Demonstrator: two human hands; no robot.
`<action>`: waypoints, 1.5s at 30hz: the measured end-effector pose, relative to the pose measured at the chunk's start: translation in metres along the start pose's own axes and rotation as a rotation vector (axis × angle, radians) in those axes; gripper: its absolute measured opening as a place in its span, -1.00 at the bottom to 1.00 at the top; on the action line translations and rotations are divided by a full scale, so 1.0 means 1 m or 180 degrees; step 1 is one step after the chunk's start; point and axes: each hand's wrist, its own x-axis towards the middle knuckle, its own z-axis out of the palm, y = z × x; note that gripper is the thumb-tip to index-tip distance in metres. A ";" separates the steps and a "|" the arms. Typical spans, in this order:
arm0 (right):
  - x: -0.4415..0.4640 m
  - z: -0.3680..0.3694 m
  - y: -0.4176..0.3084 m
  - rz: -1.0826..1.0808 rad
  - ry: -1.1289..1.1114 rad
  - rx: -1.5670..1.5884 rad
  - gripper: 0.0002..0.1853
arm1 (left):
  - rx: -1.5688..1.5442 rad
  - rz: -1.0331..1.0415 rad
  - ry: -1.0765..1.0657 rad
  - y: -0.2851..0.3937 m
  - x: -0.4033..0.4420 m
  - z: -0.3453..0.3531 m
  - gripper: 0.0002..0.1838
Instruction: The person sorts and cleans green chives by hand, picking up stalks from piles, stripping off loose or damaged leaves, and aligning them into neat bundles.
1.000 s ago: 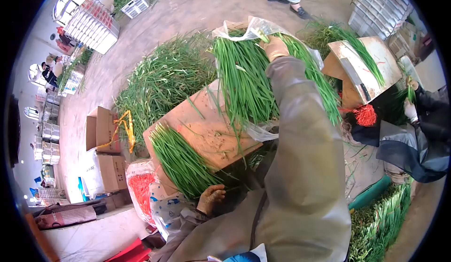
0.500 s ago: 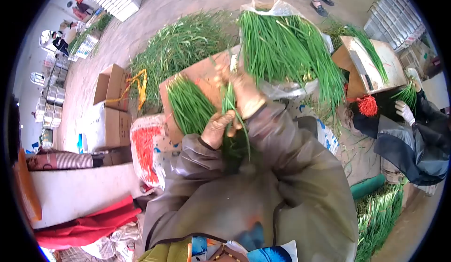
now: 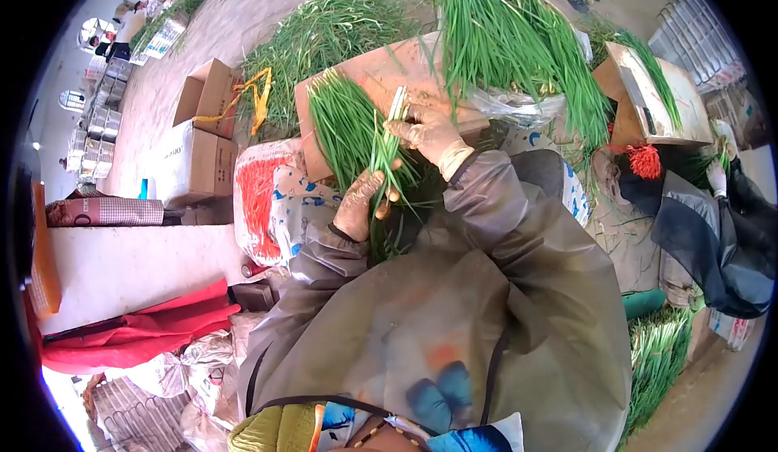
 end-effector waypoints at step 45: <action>0.000 0.023 0.001 0.0757 0.0024 0.0906 -0.73 | -0.0399 0.0045 0.0371 -0.015 -0.021 0.000 -0.80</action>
